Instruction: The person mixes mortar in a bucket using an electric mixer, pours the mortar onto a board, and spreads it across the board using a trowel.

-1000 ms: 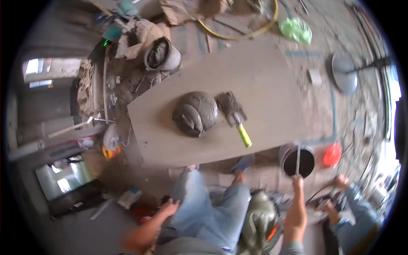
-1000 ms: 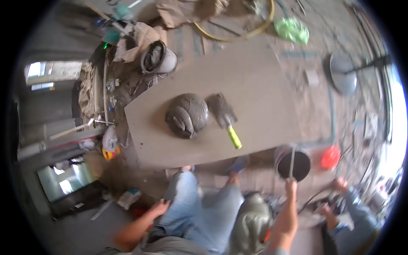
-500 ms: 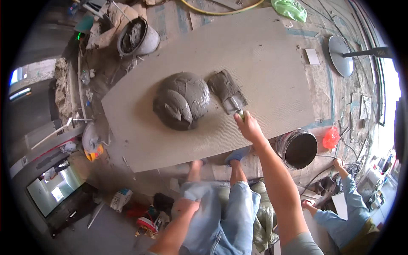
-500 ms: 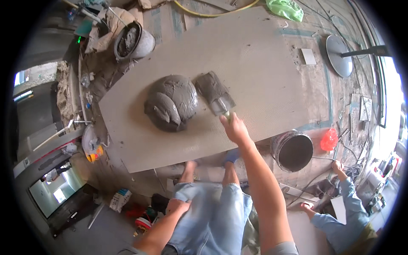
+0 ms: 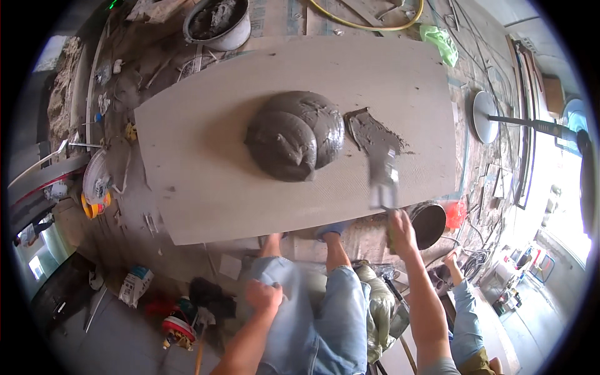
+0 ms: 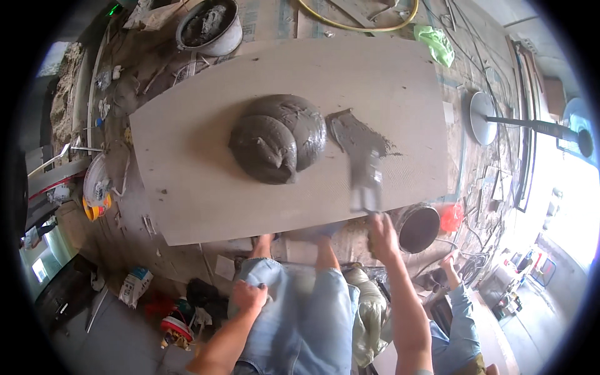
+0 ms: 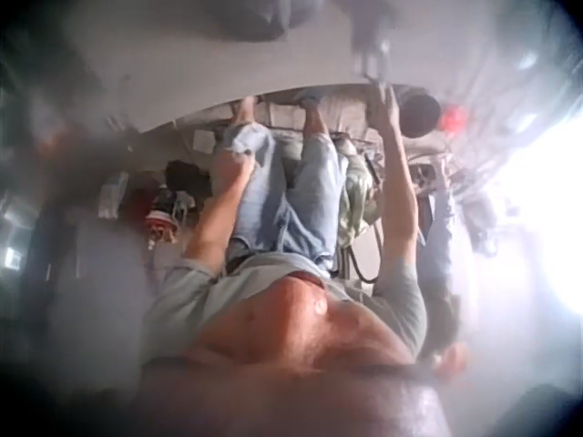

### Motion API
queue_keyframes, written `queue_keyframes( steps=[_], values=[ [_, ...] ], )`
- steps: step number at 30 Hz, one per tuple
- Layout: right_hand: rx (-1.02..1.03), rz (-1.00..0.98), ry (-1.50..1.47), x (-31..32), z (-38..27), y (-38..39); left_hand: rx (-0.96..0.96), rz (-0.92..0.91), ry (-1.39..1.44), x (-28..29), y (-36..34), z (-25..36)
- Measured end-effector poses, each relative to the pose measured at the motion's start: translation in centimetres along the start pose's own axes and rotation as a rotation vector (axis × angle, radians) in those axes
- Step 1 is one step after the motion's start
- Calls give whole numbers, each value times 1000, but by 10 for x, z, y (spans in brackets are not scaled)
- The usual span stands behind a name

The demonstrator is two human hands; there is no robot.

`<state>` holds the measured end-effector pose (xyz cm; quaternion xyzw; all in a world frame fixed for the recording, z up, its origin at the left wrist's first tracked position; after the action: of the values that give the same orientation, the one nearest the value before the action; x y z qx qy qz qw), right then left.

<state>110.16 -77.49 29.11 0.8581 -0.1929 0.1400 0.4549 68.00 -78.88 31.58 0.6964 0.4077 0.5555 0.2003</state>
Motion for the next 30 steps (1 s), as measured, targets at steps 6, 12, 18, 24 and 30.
queue_keyframes(
  steps=[6, 12, 18, 24, 30],
  values=[
    [-290, -392, -701, -168, -126, -32, -35, 30, 38, -1, -19, -15],
    [169, -212, 446, -243, -126, -16, -49, 1, 116, 25, -36, -33],
    [186, 21, 1014, -165, -110, -39, -51, -37, 157, 36, -52, -46],
    [-345, 43, -624, -165, -93, -54, -46, -58, 182, 44, -52, -53],
    [-77, -181, -81, -282, -80, -27, -97, -75, 199, 34, -55, -48]
  ],
)
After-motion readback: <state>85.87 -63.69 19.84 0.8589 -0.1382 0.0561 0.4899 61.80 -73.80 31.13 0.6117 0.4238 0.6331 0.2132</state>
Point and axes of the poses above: each hand's wrist, its own y-axis away from the middle knuckle, its own x-axis out of the back of the hand, z = x × y, the point moved 1 cm from there along -y, towards the middle knuckle, and after that the axes turned 3 degrees about -x, right-handed, at the moved point
